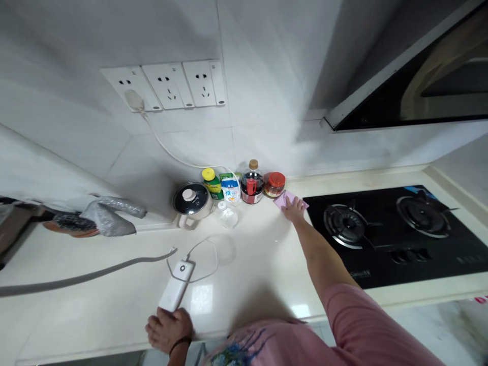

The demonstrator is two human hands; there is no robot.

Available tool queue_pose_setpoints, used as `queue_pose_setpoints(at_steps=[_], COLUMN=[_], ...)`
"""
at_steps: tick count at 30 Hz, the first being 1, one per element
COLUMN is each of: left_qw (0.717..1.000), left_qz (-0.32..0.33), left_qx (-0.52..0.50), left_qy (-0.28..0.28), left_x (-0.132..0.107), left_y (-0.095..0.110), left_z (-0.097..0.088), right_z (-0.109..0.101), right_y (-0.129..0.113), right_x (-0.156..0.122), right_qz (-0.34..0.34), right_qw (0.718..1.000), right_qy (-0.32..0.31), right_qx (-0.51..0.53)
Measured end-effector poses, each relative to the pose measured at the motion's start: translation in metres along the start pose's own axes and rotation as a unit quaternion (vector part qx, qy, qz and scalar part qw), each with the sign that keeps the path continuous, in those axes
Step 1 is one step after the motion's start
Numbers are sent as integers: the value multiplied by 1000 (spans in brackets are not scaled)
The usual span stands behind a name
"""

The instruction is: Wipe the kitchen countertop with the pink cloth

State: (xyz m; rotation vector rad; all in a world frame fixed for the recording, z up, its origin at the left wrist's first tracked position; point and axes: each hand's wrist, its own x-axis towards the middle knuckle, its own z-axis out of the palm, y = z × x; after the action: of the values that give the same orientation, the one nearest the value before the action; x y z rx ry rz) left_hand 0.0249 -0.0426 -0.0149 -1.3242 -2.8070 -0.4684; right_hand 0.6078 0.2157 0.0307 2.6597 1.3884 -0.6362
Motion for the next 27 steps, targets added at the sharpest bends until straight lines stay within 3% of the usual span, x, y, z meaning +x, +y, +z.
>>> queue_pose_setpoints(at_steps=[3, 7, 10, 14, 18, 21, 24, 27], left_qw=[1000, 998, 1000, 1000, 1000, 1000, 1000, 1000], left_qz=[-1, 20, 10, -3, -5, -8, -11, -3], left_qx=[1, -6, 1, 2, -1, 2, -2, -11], left_qy=[4, -61, -29, -2, 1, -8, -8, -3], left_x=[0, 1, 1, -1, -4, -4, -4, -6], left_y=[-3, -5, -1, 8, 13, 14, 13, 14], left_z=[2, 2, 0, -6, -10, -10, -10, -10], right_z=[16, 31, 36, 48, 76, 96, 101, 88], right_y=[3, 2, -11, -57, -114, -138, -130, -94], right_x=[-23, -55, -77, -110, -149, -176, -189, -187], right_qz=[12, 26, 31, -44, -179, -242, -280, -273], right_qw=[1000, 999, 999, 997, 980, 966, 955, 957], right_qy=[-12, -29, -41, -64, -84, -91, -96, -98], right_qx=[-21, -25, -4, 10, 13, 27, 32, 21])
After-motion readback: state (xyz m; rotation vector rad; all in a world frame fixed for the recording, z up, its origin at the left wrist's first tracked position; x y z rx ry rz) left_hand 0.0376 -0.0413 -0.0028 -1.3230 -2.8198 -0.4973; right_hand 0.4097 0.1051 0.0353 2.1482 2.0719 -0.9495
